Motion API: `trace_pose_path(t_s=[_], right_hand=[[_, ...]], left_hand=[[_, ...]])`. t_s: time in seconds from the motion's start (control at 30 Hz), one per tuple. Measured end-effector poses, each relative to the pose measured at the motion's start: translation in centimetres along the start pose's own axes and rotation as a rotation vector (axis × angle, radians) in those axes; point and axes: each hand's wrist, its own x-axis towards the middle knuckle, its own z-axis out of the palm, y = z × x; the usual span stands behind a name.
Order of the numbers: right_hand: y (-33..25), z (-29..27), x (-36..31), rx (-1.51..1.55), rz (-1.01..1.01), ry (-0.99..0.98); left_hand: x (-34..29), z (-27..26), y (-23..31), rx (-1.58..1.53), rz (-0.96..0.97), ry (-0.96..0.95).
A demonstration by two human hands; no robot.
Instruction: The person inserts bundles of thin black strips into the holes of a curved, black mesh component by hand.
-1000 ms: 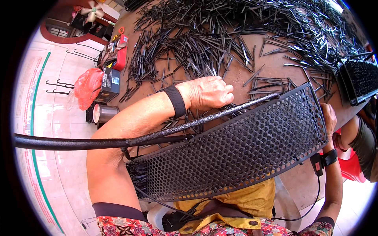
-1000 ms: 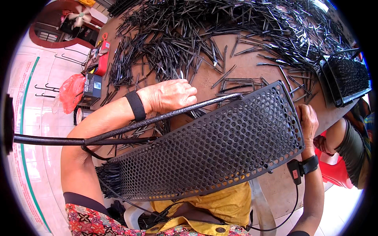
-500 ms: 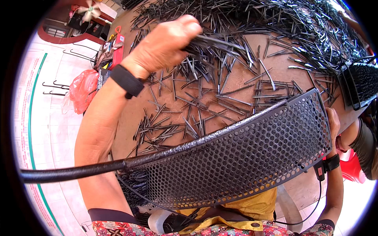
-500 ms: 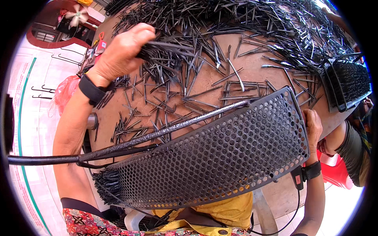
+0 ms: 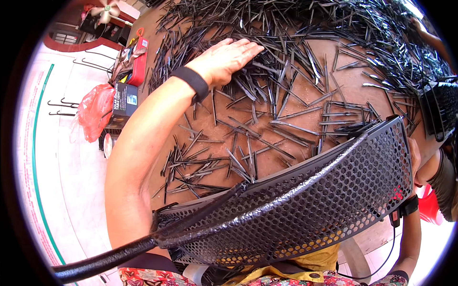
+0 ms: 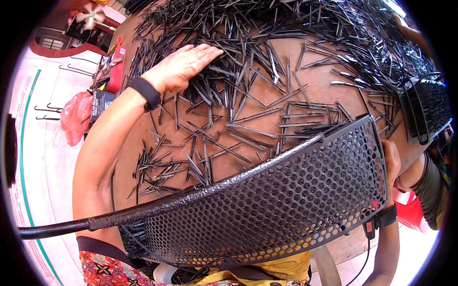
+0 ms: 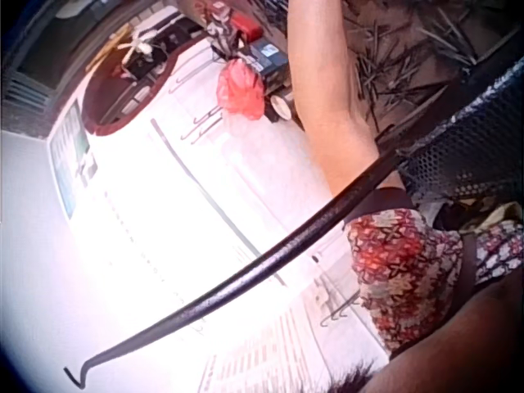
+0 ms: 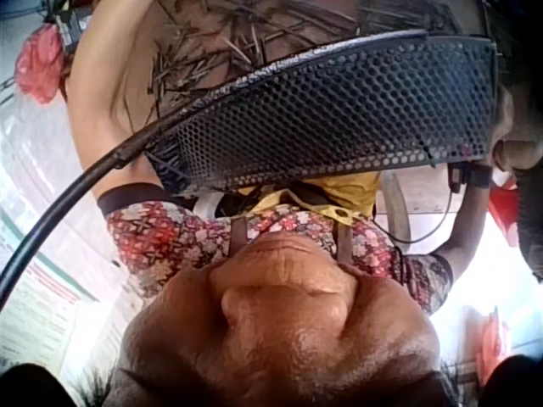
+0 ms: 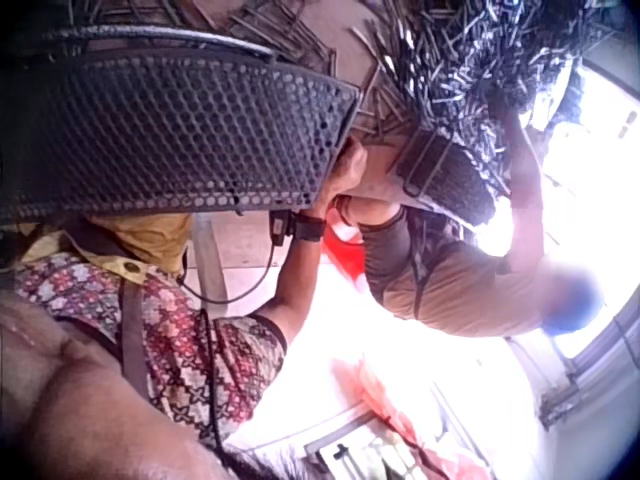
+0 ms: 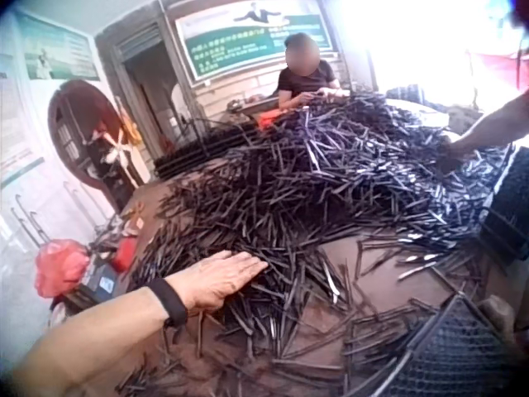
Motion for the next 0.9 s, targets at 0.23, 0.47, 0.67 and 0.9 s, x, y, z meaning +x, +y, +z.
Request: trace_pose_path(t_s=[0.23, 0.47, 0.67, 0.9], right_hand=[[-0.1, 0.0, 0.0, -0.077, -0.038, 0.020], [-0.2, -0.4, -0.2, -0.044, -0.039, 0.010], [0.1, -0.1, -0.3, -0.061, -0.101, 0.038], [0.7, -0.1, -0.4, -0.060, -0.058, 0.005]], left_hand=[[0.3, -1.9, 1.0, -0.080, -0.161, -0.132], [-2.9, -1.9, 4.8, -0.158, -0.241, -0.089], [-5.6, -5.6, 9.3, -0.361, -0.424, -0.247], [-9.6, -3.7, 8.5, -0.531, -0.389, -0.139]])
